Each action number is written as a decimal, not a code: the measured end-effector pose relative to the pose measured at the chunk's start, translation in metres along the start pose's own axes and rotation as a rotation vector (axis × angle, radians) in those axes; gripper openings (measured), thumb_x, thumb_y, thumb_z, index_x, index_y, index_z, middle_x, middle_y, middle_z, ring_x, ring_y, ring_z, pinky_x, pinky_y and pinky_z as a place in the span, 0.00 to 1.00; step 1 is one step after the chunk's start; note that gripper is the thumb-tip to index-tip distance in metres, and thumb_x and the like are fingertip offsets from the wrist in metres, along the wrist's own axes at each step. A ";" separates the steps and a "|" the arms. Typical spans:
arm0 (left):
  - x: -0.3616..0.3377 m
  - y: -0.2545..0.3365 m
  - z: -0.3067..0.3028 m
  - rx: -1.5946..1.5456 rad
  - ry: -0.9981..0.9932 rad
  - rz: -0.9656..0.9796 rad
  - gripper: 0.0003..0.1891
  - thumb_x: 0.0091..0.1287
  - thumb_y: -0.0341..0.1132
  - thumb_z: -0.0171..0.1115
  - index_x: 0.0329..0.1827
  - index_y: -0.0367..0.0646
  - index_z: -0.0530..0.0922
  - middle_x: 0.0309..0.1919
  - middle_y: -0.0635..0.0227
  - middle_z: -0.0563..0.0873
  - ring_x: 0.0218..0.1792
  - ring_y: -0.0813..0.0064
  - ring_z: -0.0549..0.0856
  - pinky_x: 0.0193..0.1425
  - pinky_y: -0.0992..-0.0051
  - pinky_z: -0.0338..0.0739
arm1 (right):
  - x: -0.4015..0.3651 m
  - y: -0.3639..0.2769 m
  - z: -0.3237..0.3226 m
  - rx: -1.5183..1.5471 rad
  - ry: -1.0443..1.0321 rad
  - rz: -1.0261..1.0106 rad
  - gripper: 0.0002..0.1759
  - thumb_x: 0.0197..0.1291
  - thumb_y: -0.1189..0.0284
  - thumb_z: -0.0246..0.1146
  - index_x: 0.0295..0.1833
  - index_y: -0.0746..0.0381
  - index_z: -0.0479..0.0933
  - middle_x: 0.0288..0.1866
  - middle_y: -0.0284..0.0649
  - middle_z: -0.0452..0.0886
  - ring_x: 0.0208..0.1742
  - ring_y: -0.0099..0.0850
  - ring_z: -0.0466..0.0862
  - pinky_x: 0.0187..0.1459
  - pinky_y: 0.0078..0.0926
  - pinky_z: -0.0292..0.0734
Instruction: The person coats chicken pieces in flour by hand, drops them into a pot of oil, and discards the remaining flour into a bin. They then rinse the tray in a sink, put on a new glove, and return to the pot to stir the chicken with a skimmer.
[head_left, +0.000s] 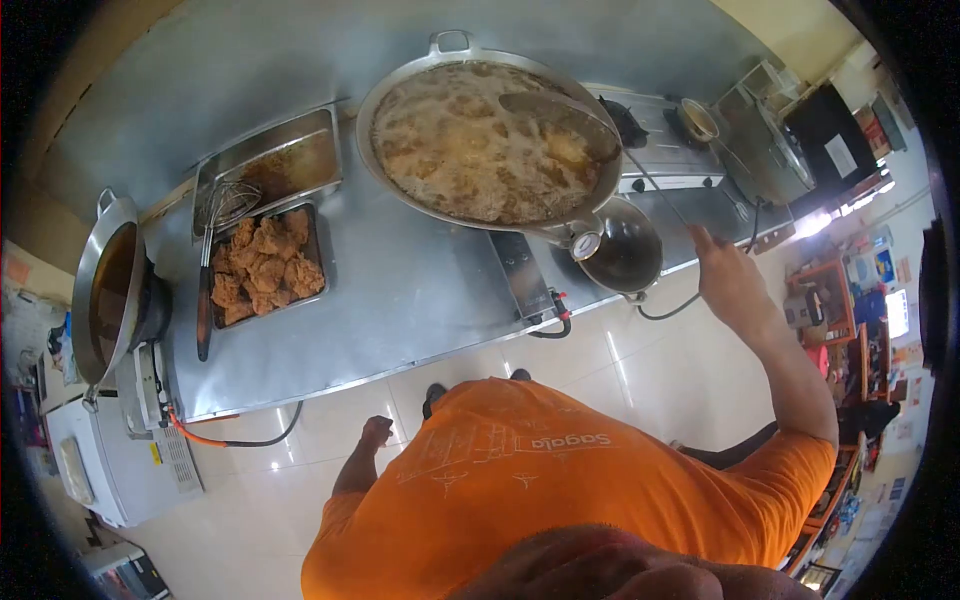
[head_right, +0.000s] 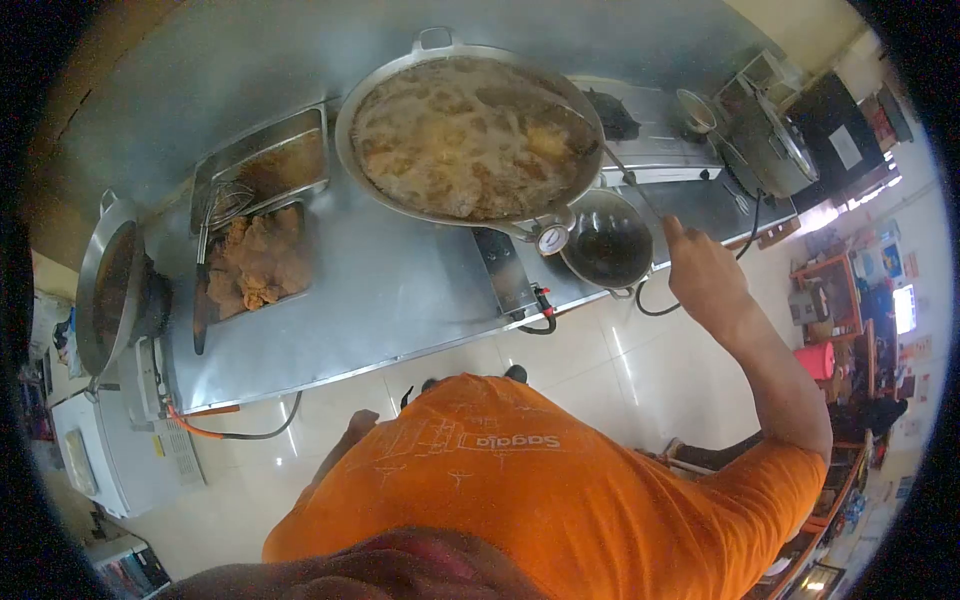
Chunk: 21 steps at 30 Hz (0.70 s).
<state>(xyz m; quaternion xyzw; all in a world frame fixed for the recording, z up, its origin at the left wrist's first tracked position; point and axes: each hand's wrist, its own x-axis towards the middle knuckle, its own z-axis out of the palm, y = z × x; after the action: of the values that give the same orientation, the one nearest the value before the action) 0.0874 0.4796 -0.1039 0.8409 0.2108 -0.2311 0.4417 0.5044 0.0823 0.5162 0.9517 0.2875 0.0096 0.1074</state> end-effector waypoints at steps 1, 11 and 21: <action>0.001 0.001 -0.003 0.014 -0.031 0.029 0.13 0.63 0.38 0.55 0.46 0.41 0.77 0.31 0.63 0.84 0.28 0.74 0.84 0.21 0.71 0.78 | -0.005 -0.002 -0.003 -0.030 0.016 0.007 0.21 0.50 0.84 0.49 0.53 0.69 0.65 0.33 0.61 0.78 0.32 0.55 0.80 0.34 0.48 0.77; 0.031 0.027 0.004 -0.161 0.014 -0.019 0.10 0.62 0.34 0.56 0.43 0.40 0.78 0.31 0.65 0.83 0.30 0.73 0.84 0.21 0.71 0.79 | 0.079 0.070 0.024 -0.040 0.170 -0.064 0.20 0.52 0.80 0.51 0.53 0.69 0.66 0.31 0.59 0.77 0.34 0.55 0.79 0.38 0.47 0.76; -0.015 0.104 0.141 0.405 0.155 -0.085 0.17 0.56 0.29 0.62 0.50 0.41 0.78 0.43 0.64 0.83 0.36 0.70 0.85 0.33 0.70 0.82 | 0.194 0.168 0.045 0.876 -0.504 0.020 0.18 0.61 0.76 0.45 0.53 0.72 0.70 0.18 0.37 0.70 0.08 0.23 0.66 0.08 0.23 0.58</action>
<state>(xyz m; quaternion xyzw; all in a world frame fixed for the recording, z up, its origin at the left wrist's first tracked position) 0.1051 0.3050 -0.0990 0.9180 0.2289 -0.2217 0.2360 0.7618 0.0437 0.4989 0.8828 0.2204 -0.3409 -0.2363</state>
